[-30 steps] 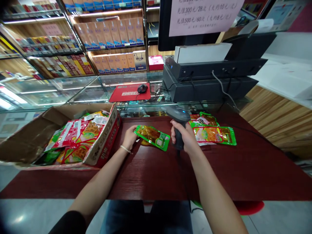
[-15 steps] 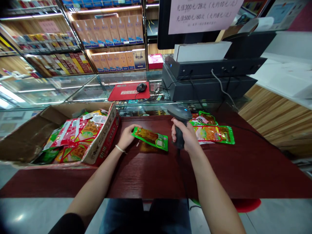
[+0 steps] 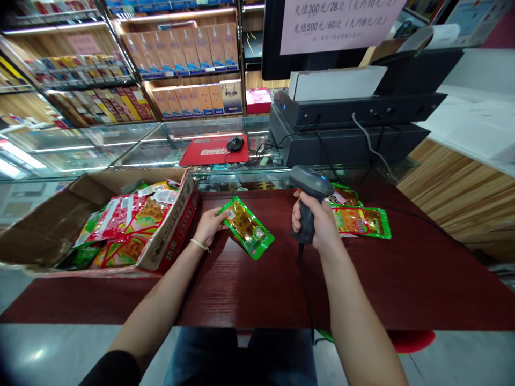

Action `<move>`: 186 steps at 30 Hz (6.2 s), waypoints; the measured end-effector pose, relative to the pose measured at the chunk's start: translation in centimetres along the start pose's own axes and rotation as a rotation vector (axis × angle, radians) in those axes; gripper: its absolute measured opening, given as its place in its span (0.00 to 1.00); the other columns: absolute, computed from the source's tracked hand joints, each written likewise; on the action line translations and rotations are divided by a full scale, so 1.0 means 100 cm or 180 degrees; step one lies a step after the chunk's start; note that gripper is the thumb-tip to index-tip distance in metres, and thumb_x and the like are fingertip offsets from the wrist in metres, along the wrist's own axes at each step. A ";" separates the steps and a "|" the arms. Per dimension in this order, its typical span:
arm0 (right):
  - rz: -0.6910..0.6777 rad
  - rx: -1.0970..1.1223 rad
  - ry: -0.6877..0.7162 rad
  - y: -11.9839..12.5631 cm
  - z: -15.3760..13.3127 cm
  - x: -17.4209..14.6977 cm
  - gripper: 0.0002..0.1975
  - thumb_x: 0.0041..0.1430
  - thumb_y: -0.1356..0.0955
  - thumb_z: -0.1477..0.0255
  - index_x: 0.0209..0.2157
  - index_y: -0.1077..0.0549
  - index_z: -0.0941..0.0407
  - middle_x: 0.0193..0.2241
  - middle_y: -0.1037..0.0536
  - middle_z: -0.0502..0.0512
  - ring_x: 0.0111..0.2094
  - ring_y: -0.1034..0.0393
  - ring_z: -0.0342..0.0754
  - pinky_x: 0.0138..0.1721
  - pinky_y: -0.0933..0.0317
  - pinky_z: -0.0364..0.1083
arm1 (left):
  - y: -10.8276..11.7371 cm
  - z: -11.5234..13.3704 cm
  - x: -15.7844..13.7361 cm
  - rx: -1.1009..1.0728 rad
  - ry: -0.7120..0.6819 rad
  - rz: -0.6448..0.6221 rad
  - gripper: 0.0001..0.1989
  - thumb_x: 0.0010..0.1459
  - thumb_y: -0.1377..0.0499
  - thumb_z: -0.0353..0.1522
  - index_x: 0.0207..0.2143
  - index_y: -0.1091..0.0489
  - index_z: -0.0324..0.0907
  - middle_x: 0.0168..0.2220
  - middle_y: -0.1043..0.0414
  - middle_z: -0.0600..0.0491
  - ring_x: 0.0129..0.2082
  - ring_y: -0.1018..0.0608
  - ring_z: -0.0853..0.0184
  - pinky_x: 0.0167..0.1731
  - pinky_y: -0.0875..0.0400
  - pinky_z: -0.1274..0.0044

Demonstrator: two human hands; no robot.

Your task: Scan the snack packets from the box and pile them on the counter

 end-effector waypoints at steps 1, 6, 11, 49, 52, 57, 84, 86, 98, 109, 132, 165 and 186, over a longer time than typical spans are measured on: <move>0.0004 -0.0034 -0.0023 0.000 0.000 0.000 0.12 0.57 0.32 0.58 0.35 0.33 0.51 0.17 0.36 0.45 0.14 0.42 0.43 0.15 0.45 0.43 | 0.001 0.000 0.000 0.0004 -0.0048 0.0035 0.14 0.45 0.31 0.35 0.33 0.28 0.36 0.29 0.24 0.51 0.27 0.23 0.70 0.30 0.23 0.76; -0.0023 -0.0147 -0.0038 -0.008 0.001 -0.003 0.12 0.57 0.31 0.58 0.35 0.33 0.51 0.17 0.35 0.44 0.13 0.42 0.42 0.15 0.44 0.43 | 0.001 -0.002 -0.002 -0.0426 0.0065 0.0116 0.13 0.51 0.33 0.36 0.36 0.28 0.36 0.31 0.23 0.50 0.27 0.21 0.69 0.35 0.22 0.72; 0.0051 -0.0351 -0.0143 -0.018 0.007 -0.006 0.14 0.54 0.29 0.59 0.33 0.34 0.52 0.16 0.33 0.43 0.13 0.41 0.41 0.13 0.45 0.41 | 0.003 -0.013 0.001 -0.1609 0.0544 0.0240 0.08 0.59 0.39 0.34 0.38 0.28 0.37 0.38 0.22 0.45 0.37 0.19 0.66 0.42 0.23 0.74; -0.0856 -0.0941 -0.0760 -0.041 0.035 -0.017 0.18 0.54 0.29 0.57 0.33 0.38 0.54 0.16 0.30 0.42 0.12 0.39 0.40 0.11 0.46 0.39 | -0.003 0.001 0.003 -0.1582 -0.0646 -0.0252 0.12 0.56 0.36 0.35 0.40 0.27 0.37 0.43 0.22 0.45 0.46 0.21 0.63 0.58 0.35 0.64; -0.0729 -0.0716 -0.0581 -0.036 0.023 -0.014 0.18 0.54 0.29 0.56 0.33 0.38 0.53 0.16 0.30 0.42 0.12 0.39 0.40 0.11 0.46 0.39 | -0.007 0.007 0.001 -0.1463 -0.0715 -0.0270 0.14 0.54 0.35 0.36 0.41 0.27 0.38 0.43 0.21 0.46 0.45 0.20 0.63 0.55 0.33 0.65; -0.0056 -0.0375 -0.0105 -0.005 -0.012 -0.015 0.18 0.52 0.29 0.56 0.29 0.35 0.54 0.15 0.31 0.43 0.12 0.39 0.41 0.11 0.44 0.39 | -0.037 0.031 -0.005 -0.1106 -0.0953 -0.0363 0.15 0.53 0.35 0.39 0.40 0.26 0.39 0.43 0.22 0.48 0.41 0.20 0.66 0.50 0.28 0.68; 0.0746 0.0070 0.0441 0.095 -0.080 -0.081 0.14 0.57 0.29 0.62 0.26 0.32 0.55 0.16 0.30 0.47 0.13 0.38 0.41 0.13 0.42 0.41 | -0.236 0.026 -0.014 0.0100 -0.1232 -0.1018 0.11 0.61 0.47 0.29 0.44 0.29 0.39 0.38 0.22 0.47 0.38 0.20 0.67 0.40 0.26 0.74; 0.0591 0.0046 0.0360 0.075 -0.076 -0.072 0.14 0.56 0.29 0.61 0.25 0.32 0.55 0.16 0.30 0.48 0.13 0.38 0.41 0.13 0.42 0.41 | -0.207 0.060 -0.026 0.0103 -0.1467 -0.0911 0.11 0.61 0.46 0.30 0.44 0.29 0.40 0.38 0.23 0.48 0.37 0.21 0.68 0.38 0.27 0.76; -0.0522 -0.0098 -0.0115 -0.091 -0.040 -0.031 0.16 0.54 0.28 0.59 0.25 0.32 0.55 0.17 0.31 0.48 0.14 0.39 0.42 0.13 0.43 0.41 | 0.039 0.195 -0.092 0.1127 -0.2069 0.0124 0.15 0.54 0.37 0.37 0.43 0.27 0.41 0.35 0.24 0.50 0.34 0.22 0.66 0.33 0.28 0.77; -0.1152 0.0030 -0.0328 -0.191 0.005 -0.028 0.17 0.56 0.29 0.60 0.22 0.32 0.56 0.16 0.31 0.48 0.13 0.39 0.41 0.12 0.44 0.41 | 0.196 0.159 -0.103 0.2185 -0.1269 -0.0116 0.17 0.48 0.35 0.44 0.36 0.24 0.41 0.26 0.25 0.52 0.26 0.25 0.67 0.26 0.32 0.78; -0.1239 0.0002 -0.0412 -0.195 0.018 -0.038 0.17 0.55 0.29 0.59 0.22 0.33 0.55 0.16 0.32 0.47 0.13 0.40 0.40 0.13 0.43 0.40 | 0.221 0.178 -0.106 0.1525 -0.1959 0.1528 0.17 0.53 0.40 0.44 0.32 0.24 0.39 0.28 0.25 0.53 0.28 0.27 0.66 0.30 0.35 0.78; -0.0503 -0.1002 -0.0507 -0.039 0.063 -0.019 0.26 0.53 0.30 0.54 0.48 0.42 0.51 0.14 0.33 0.37 0.10 0.42 0.42 0.10 0.46 0.38 | -0.007 -0.014 0.027 -0.0675 -0.1210 0.0671 0.20 0.45 0.34 0.44 0.32 0.30 0.37 0.27 0.26 0.53 0.26 0.26 0.70 0.30 0.32 0.78; 0.0226 -0.0215 -0.0110 0.007 0.028 -0.008 0.21 0.50 0.28 0.54 0.32 0.38 0.53 0.13 0.32 0.40 0.10 0.41 0.40 0.10 0.46 0.38 | -0.029 0.002 0.015 0.0524 -0.1503 0.0242 0.16 0.51 0.36 0.42 0.35 0.26 0.39 0.32 0.25 0.52 0.31 0.25 0.68 0.32 0.32 0.79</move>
Point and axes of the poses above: each hand's wrist, its own x-axis towards the middle knuckle, its own y-axis out of the back of the hand, z = x × y, the point moved 6 cm from there along x, towards the middle knuckle
